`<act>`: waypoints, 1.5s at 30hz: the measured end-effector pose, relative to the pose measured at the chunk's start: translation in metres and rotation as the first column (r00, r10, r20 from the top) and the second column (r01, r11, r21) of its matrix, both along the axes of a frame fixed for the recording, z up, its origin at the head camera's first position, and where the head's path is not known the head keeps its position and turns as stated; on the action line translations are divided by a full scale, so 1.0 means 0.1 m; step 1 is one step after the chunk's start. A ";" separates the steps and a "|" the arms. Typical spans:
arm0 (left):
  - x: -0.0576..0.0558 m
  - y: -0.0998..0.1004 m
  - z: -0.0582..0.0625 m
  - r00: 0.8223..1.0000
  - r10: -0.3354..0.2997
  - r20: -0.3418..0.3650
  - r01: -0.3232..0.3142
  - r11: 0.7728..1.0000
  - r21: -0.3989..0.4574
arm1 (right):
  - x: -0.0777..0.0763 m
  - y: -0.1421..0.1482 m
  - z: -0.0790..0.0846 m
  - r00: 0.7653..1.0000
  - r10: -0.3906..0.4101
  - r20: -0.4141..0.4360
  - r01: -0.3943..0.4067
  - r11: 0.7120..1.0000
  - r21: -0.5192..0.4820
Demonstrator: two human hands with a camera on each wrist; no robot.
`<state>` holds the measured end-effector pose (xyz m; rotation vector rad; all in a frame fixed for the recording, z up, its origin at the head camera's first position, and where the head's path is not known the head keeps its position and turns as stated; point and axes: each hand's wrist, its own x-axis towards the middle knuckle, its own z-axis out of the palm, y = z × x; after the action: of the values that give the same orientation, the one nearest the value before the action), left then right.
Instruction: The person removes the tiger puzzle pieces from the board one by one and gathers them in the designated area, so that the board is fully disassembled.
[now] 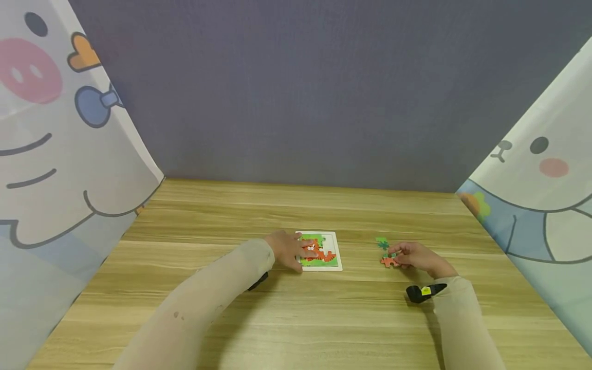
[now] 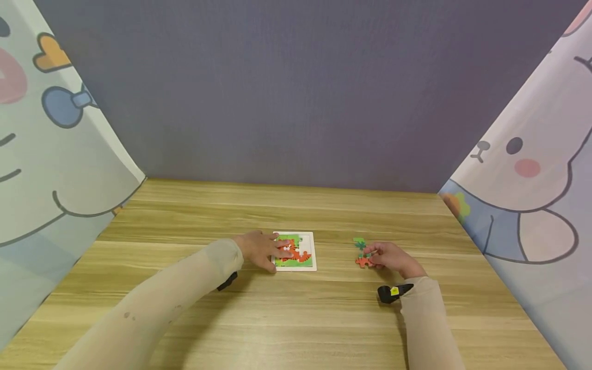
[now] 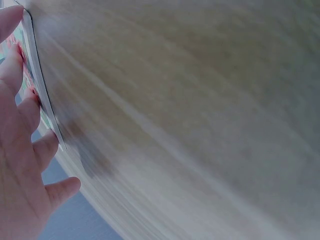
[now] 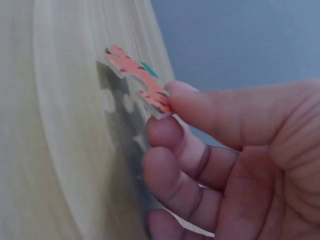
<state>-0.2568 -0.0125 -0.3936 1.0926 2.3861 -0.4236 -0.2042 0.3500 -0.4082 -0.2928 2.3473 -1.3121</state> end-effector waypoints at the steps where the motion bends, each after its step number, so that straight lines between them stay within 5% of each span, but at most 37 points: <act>1: 0.00 0.00 0.00 1.000 0.006 0.007 -0.006 1.000 0.008 | 0.00 0.00 0.00 1.000 0.003 -0.003 -0.003 1.000 0.000; 9: 0.00 -0.01 0.00 0.999 0.024 0.025 -0.025 0.999 0.040 | -0.01 0.01 -0.01 1.000 0.026 -0.010 -0.026 1.000 -0.014; 24: -0.01 -0.02 0.02 1.000 0.005 0.000 -0.005 1.000 0.003 | -0.04 -0.08 0.01 0.994 -0.020 -0.104 0.033 0.992 0.119; 31: 0.00 -0.04 0.02 1.000 0.014 0.010 -0.015 1.000 0.017 | -0.10 -0.30 0.00 0.984 0.025 -0.178 0.003 0.987 0.158; 45: 0.02 -0.03 0.01 1.000 0.014 0.006 -0.014 1.000 0.009 | -0.17 -0.62 -0.02 0.973 0.129 -0.191 -0.097 0.981 0.168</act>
<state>-0.2545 -0.0152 -0.3922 1.0797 2.3911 -0.4045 -0.2216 0.2882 -0.4101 -0.5240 2.5426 -1.0795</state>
